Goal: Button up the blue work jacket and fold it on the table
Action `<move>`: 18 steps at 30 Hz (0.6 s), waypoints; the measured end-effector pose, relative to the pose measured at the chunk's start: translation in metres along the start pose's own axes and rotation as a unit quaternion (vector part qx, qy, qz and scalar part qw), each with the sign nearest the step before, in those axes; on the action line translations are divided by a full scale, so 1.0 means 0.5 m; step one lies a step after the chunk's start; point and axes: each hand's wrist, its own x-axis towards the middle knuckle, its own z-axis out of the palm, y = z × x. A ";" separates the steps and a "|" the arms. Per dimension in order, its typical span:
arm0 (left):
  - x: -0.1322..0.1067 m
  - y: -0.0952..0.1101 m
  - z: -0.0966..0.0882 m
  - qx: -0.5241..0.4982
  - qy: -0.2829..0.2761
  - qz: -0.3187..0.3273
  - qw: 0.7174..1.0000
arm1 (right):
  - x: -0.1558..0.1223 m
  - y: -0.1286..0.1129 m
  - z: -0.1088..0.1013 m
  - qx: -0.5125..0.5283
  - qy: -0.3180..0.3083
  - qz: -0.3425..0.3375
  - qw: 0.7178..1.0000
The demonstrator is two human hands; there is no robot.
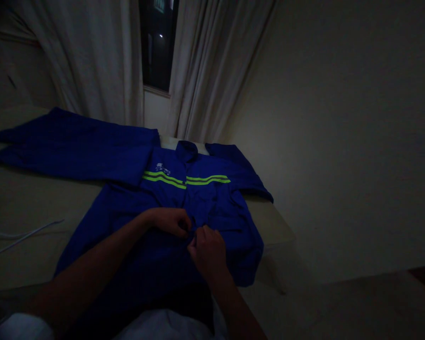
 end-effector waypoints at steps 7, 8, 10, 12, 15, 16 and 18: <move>0.000 -0.001 0.000 -0.018 -0.015 0.036 0.999 | 0.001 0.001 -0.009 0.006 -0.015 -0.004 1.000; 0.000 -0.003 0.000 -0.020 -0.016 0.036 0.999 | 0.002 0.001 -0.009 0.009 -0.021 -0.002 1.000; 0.002 -0.007 -0.001 -0.023 -0.016 0.035 0.999 | 0.005 0.000 -0.011 0.006 -0.031 0.001 0.999; 0.002 -0.009 -0.001 -0.026 -0.018 0.031 0.999 | 0.008 -0.001 -0.013 -0.004 -0.038 0.000 0.999; 0.002 -0.007 -0.001 -0.018 -0.020 0.024 0.999 | 0.014 -0.003 -0.016 -0.023 -0.047 -0.011 0.999; 0.002 -0.007 0.000 -0.010 -0.017 0.026 0.999 | 0.016 -0.003 -0.017 -0.030 -0.050 -0.017 0.998; 0.003 -0.006 0.003 0.005 -0.005 0.036 0.999 | 0.019 -0.003 -0.019 -0.041 -0.055 -0.031 0.997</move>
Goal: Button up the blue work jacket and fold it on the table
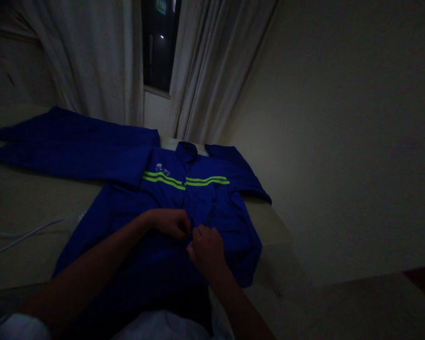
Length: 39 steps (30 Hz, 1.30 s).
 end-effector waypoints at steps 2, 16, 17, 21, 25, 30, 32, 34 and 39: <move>0.002 -0.002 0.003 0.011 0.009 0.010 1.000 | 0.001 0.002 -0.003 -0.007 -0.006 -0.012 1.000; 0.006 -0.008 0.004 0.027 0.026 0.018 0.999 | 0.007 0.051 0.003 0.396 -0.065 0.108 0.910; 0.007 -0.008 0.004 0.029 0.026 0.017 0.999 | 0.007 0.057 0.008 0.408 -0.066 0.117 0.903; 0.010 -0.010 0.005 0.040 0.022 0.023 0.999 | 0.006 0.074 0.033 0.448 -0.063 0.148 0.880; 0.011 -0.016 0.007 0.047 0.026 0.014 0.998 | 0.003 0.073 0.046 0.460 -0.055 0.151 0.873; 0.010 -0.021 0.007 0.058 0.024 0.022 0.998 | 0.006 0.078 0.047 0.411 -0.041 0.169 0.895; 0.009 -0.021 0.006 0.058 0.022 0.023 0.998 | 0.005 0.083 0.049 0.407 -0.037 0.174 0.896; 0.008 -0.019 0.006 0.054 0.023 0.022 0.998 | 0.003 0.085 0.053 0.412 -0.027 0.163 0.896; 0.007 -0.013 0.006 0.112 0.035 0.033 0.993 | -0.006 0.085 0.064 0.441 -0.020 0.145 0.885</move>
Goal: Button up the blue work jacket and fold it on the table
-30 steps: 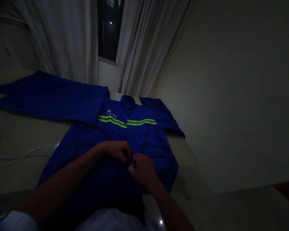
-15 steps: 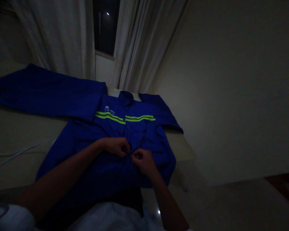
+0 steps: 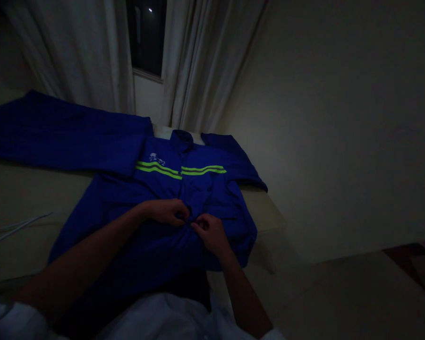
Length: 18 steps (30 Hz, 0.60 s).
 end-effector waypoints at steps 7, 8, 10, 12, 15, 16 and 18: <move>0.001 0.012 0.002 0.021 0.006 -0.036 0.999 | 0.001 0.008 -0.002 0.057 -0.029 0.011 0.998; 0.002 0.011 0.002 0.007 0.006 -0.033 0.999 | 0.002 0.006 -0.003 0.060 -0.034 0.015 0.998; 0.003 0.006 0.003 -0.018 0.006 -0.023 1.000 | 0.003 0.002 -0.007 0.060 -0.037 0.019 0.997; 0.004 0.000 0.005 -0.036 0.001 -0.014 0.999 | 0.005 -0.001 -0.011 0.052 -0.033 0.017 0.998; 0.005 -0.005 0.007 -0.057 0.000 -0.009 0.998 | 0.008 -0.002 -0.016 0.038 -0.029 0.009 0.999; 0.005 -0.006 0.007 -0.063 0.003 -0.008 0.998 | 0.009 0.000 -0.017 0.035 -0.029 0.006 0.999; 0.005 -0.005 0.008 -0.074 0.007 -0.007 0.997 | 0.011 0.004 -0.016 0.034 -0.025 -0.001 0.999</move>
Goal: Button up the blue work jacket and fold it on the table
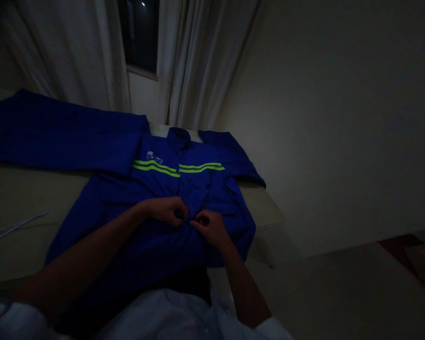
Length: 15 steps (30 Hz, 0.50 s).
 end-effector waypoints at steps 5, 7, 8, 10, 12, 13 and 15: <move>-0.001 0.002 0.002 0.014 -0.002 -0.003 1.000 | 0.003 0.013 0.005 0.015 -0.002 0.001 1.000; -0.002 0.004 0.003 0.034 0.004 -0.011 0.999 | 0.004 0.017 0.005 0.020 -0.006 0.007 1.000; -0.002 0.006 0.003 0.044 0.007 -0.017 0.999 | 0.004 0.017 0.005 0.022 -0.007 0.009 1.000; -0.002 0.012 0.003 0.063 0.011 -0.032 0.997 | 0.003 0.017 0.006 0.025 -0.009 0.011 1.000; -0.001 0.020 0.002 0.079 0.013 -0.048 0.996 | 0.002 0.016 0.009 0.026 -0.011 0.012 1.000; -0.001 0.023 0.001 0.083 0.013 -0.054 0.995 | 0.001 0.016 0.010 0.024 -0.011 0.012 1.000; 0.000 0.027 -0.001 0.085 0.011 -0.060 0.994 | -0.001 0.016 0.014 0.020 -0.004 0.009 1.000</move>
